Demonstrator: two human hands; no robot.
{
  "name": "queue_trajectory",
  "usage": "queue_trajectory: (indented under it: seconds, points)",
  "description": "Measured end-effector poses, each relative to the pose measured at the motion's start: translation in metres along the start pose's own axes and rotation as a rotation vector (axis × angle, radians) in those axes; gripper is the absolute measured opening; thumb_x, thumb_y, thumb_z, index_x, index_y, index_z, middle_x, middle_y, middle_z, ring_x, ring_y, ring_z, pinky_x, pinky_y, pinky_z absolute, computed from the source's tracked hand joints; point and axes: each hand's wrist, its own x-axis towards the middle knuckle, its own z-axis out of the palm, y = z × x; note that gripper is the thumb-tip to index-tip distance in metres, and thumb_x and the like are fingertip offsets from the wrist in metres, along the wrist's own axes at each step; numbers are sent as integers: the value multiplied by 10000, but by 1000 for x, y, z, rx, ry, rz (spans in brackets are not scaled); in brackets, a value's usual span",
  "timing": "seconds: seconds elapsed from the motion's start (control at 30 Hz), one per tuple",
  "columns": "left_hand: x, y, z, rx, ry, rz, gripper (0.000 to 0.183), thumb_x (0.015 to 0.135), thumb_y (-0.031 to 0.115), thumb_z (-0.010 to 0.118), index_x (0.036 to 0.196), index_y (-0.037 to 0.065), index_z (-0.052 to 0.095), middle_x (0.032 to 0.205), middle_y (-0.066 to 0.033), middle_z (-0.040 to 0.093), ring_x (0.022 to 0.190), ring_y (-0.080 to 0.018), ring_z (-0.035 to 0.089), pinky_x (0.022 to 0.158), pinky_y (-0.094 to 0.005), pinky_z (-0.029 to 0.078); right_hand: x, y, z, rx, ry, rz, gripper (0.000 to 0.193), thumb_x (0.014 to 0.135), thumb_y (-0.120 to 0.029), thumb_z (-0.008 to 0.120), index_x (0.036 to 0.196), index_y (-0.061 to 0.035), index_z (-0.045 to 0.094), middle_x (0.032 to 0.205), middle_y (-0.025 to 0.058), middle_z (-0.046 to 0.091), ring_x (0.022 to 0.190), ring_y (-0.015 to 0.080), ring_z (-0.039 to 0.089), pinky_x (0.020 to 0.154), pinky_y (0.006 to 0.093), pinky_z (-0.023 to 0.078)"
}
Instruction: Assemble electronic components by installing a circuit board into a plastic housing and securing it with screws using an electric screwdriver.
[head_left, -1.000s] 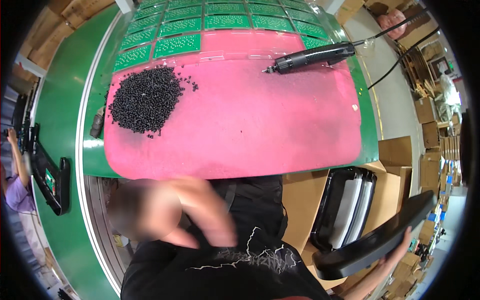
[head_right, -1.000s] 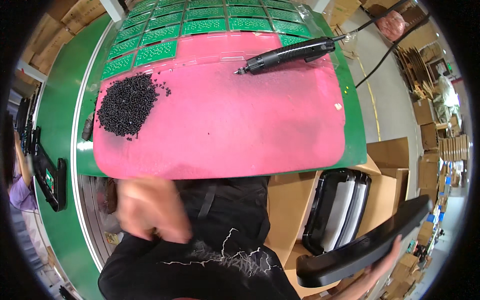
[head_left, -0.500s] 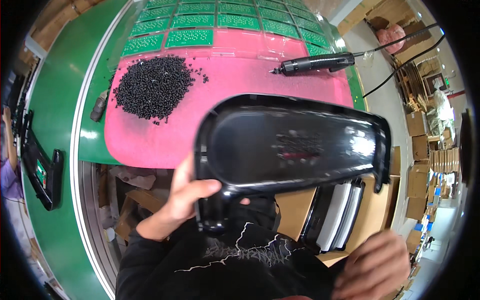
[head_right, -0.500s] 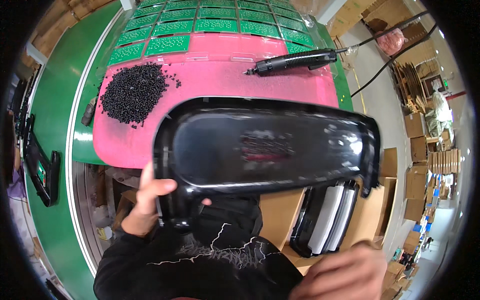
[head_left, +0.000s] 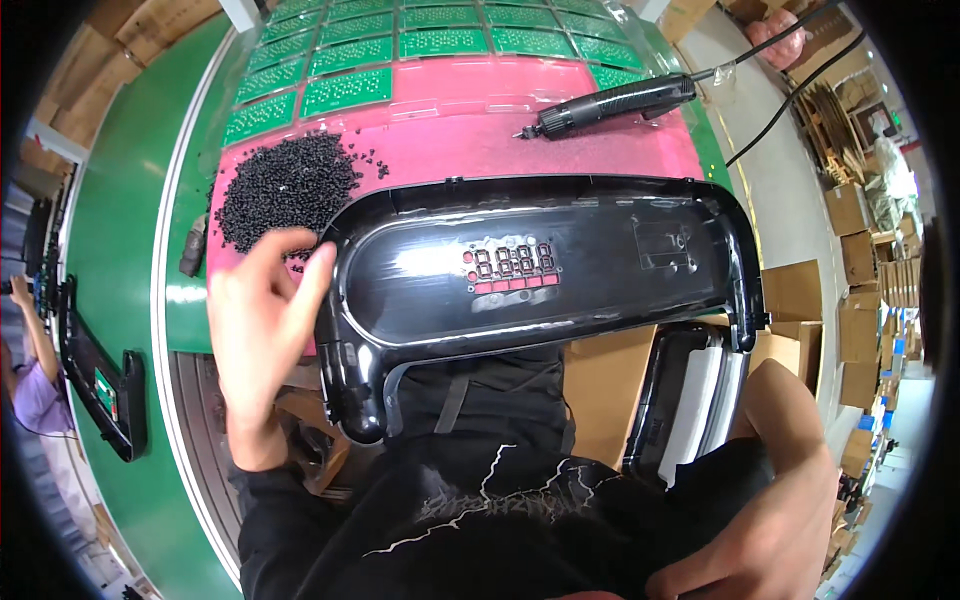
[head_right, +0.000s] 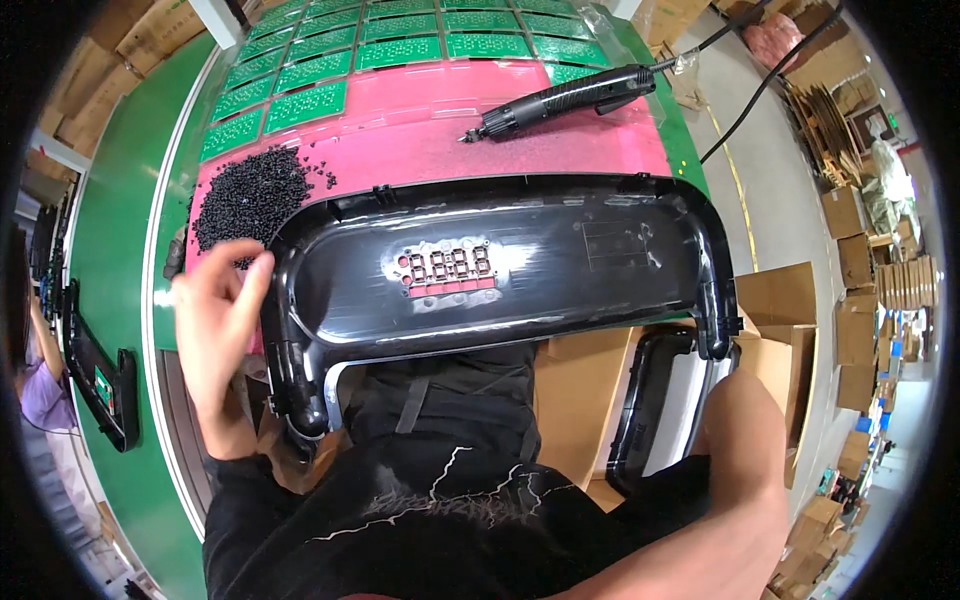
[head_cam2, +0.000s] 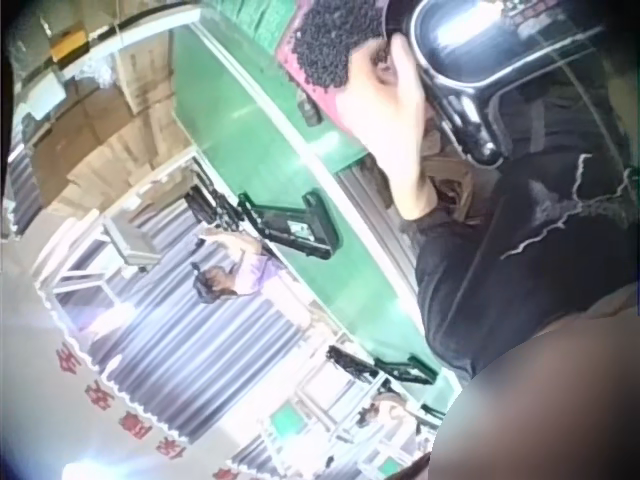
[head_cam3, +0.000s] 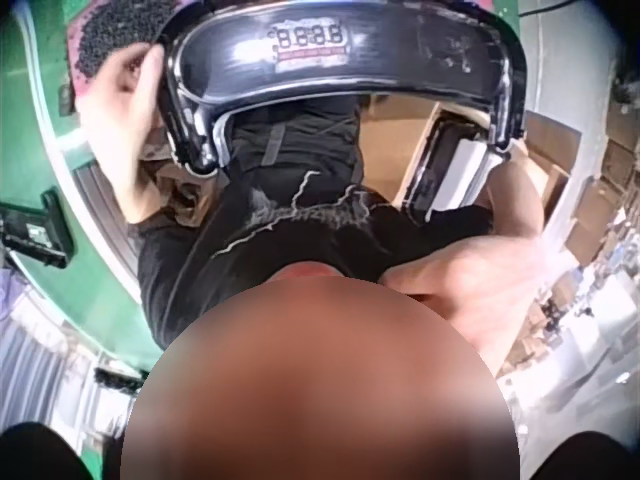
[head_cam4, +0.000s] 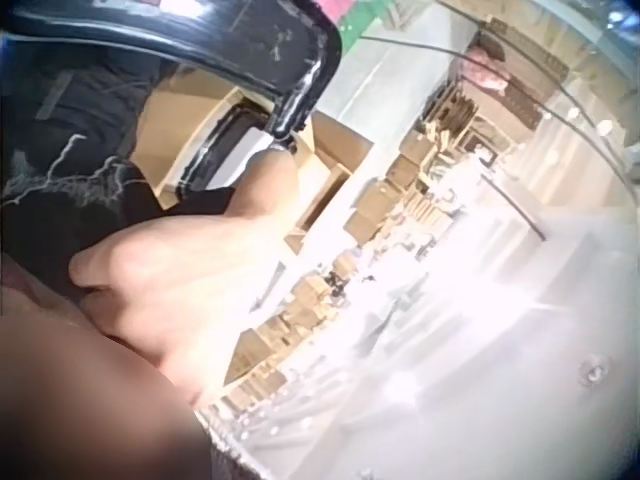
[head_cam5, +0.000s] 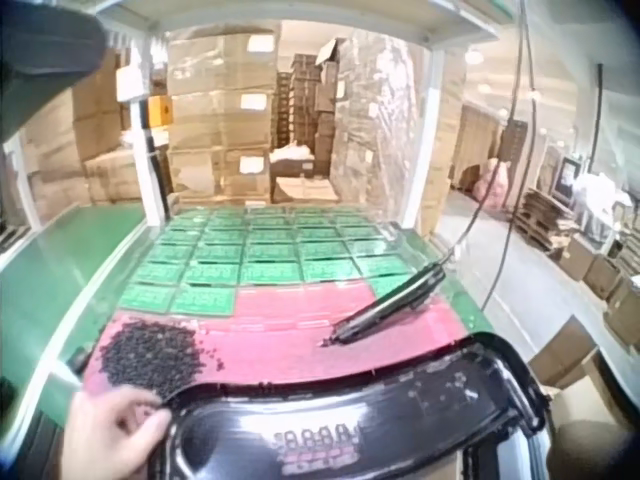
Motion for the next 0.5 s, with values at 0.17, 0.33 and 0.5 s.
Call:
queue_trajectory:
  seconds: [0.17,0.33,0.5]
  points:
    - [56,27,22,84,-112,586,380,760,132,777,1099,46,628,900,-94,611,836,-244,628,712,-365,506,12,11,-4,-96,20,-198,215,516,-222,580,675,-79,605,579,61,508,518,216,525,525,388,453]
    - [94,11,68,-199,-495,645,400,780,138,752,1133,31,597,1088,-142,593,1061,-347,591,868,-429,499,18,19,-17,-99,-19,-67,88,688,-168,620,668,-85,601,582,73,516,510,215,528,530,403,460]
    - [97,3,63,-66,-376,614,216,798,152,730,950,21,652,907,-102,635,883,-327,649,731,-407,520,30,48,-30,-42,13,-269,318,915,-206,477,642,-80,581,600,89,542,509,225,539,529,397,478]
